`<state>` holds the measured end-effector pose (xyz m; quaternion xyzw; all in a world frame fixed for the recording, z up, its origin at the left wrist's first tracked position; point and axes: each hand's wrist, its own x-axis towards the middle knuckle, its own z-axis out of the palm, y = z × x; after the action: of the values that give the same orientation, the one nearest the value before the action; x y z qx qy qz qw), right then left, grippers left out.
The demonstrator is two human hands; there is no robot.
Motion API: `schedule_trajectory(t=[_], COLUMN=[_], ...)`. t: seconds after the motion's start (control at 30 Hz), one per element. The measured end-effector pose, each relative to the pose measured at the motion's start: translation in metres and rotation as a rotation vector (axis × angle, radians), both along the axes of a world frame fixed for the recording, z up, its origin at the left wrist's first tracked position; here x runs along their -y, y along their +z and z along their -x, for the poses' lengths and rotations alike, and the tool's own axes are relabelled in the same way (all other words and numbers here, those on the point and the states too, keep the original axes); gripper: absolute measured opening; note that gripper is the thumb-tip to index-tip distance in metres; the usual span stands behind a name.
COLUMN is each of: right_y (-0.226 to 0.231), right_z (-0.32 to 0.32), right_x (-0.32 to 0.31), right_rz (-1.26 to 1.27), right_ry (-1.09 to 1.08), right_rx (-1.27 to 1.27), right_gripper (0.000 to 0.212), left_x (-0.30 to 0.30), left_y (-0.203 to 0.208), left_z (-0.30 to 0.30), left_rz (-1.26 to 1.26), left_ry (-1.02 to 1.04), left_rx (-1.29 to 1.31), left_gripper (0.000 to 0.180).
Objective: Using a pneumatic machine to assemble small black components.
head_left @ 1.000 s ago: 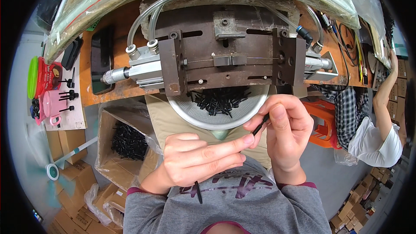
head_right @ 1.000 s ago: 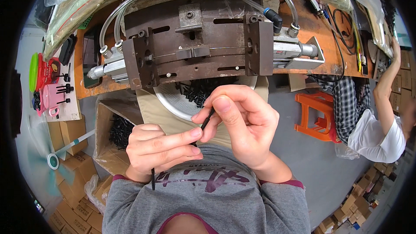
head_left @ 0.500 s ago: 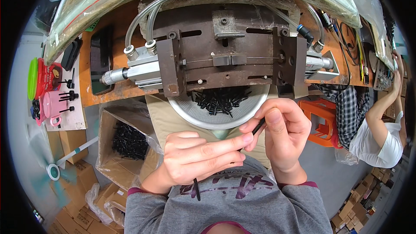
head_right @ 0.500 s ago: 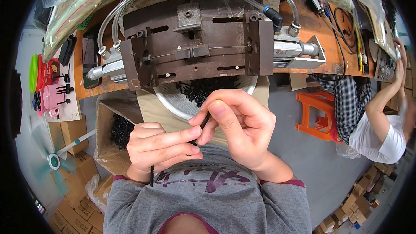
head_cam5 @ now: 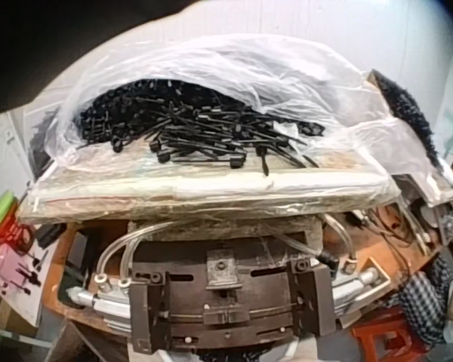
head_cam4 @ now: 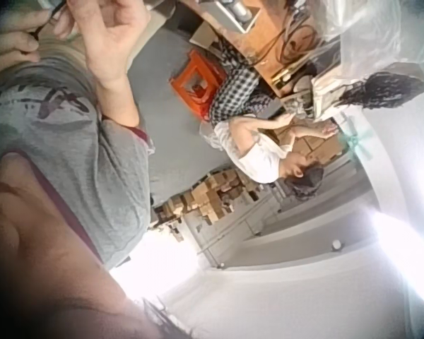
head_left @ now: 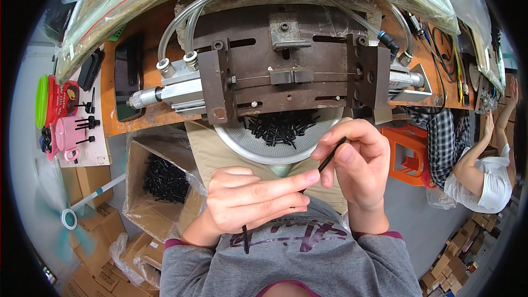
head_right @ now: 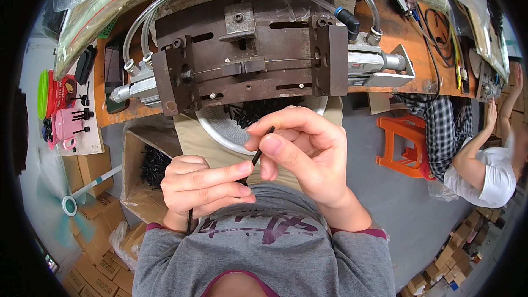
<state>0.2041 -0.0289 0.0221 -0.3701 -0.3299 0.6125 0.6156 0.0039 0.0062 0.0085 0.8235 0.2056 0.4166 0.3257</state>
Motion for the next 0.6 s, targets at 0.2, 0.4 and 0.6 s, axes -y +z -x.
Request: schedule_trajectory(t=[0.2,0.4,0.6], right_y=[0.004,0.000,-0.007], right_z=[-0.001,0.000,0.006], right_x=[-0.002,0.001,0.002], right_rz=[0.041,-0.026,-0.207], right_ry=[0.004,-0.026,-0.159], right_rx=[-0.100,0.116,0.277], right_gripper=[0.021,0.014,0.011], left_x=[0.002,0.003,0.001], left_y=[-0.004,-0.004,-0.017], left_z=[0.001,0.003,-0.001], left_rz=[0.036,0.054,0.124], left_ry=[-0.015,-0.012,-0.075], left_rx=[0.024,0.029,0.163], left_gripper=[0.027,0.026,0.030])
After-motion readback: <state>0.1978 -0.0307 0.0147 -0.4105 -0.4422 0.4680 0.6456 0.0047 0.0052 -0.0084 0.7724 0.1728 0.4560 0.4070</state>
